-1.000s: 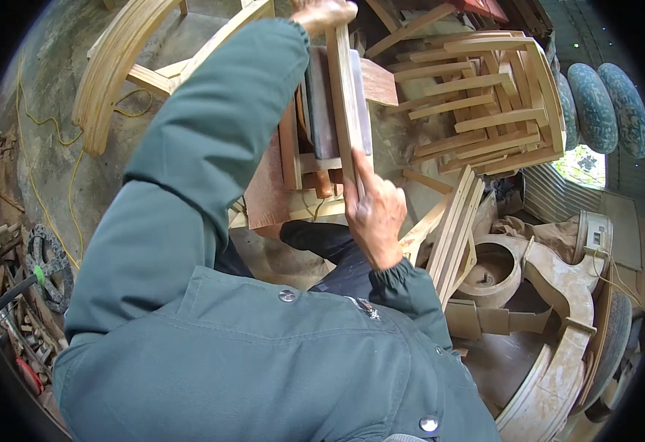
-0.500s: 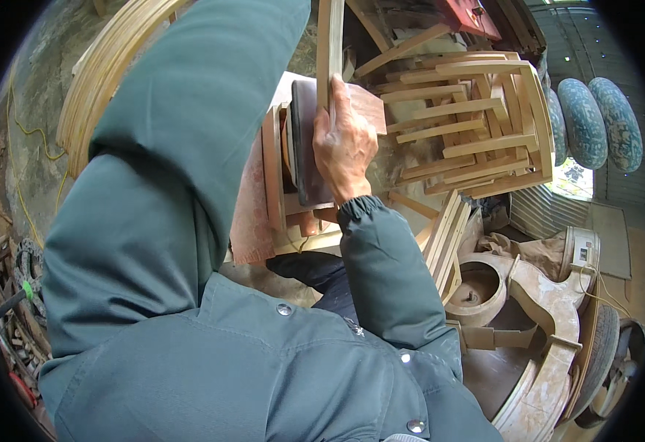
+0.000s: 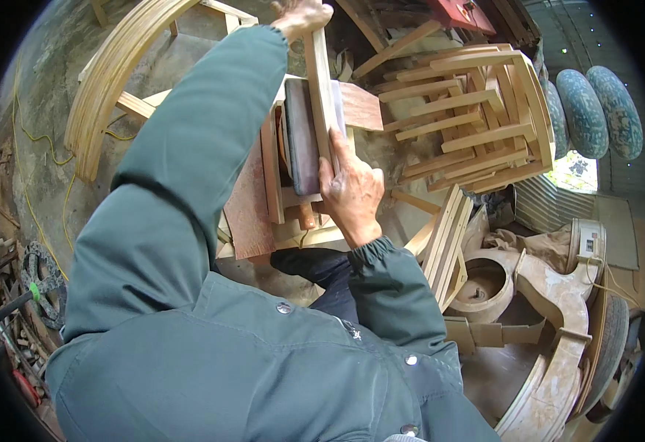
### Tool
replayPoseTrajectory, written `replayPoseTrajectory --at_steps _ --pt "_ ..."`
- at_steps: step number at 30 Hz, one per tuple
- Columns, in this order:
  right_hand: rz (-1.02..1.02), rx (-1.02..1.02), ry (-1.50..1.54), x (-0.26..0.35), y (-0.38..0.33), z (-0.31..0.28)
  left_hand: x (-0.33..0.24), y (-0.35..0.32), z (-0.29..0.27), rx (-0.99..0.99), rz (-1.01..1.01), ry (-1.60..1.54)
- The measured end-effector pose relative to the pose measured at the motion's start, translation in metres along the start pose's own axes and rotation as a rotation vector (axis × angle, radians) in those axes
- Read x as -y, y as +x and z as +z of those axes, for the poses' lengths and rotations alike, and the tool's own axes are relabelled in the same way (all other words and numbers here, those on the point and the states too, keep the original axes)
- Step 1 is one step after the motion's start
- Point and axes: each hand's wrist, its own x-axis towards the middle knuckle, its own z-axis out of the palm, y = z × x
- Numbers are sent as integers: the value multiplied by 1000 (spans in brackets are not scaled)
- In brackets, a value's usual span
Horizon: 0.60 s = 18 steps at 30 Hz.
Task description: Sanding curved wooden furniture components using a stationary belt sander.
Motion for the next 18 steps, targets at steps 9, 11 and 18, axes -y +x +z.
replayPoseTrajectory --at_steps 9,11,18 --pt "52 264 -13 5 -134 -81 -31 -38 18 -16 -167 513" --pt "86 292 14 8 -167 -104 -43 -63 18 18 -141 521" --pt "91 483 36 -2 -291 -187 -54 -146 26 102 -81 568"
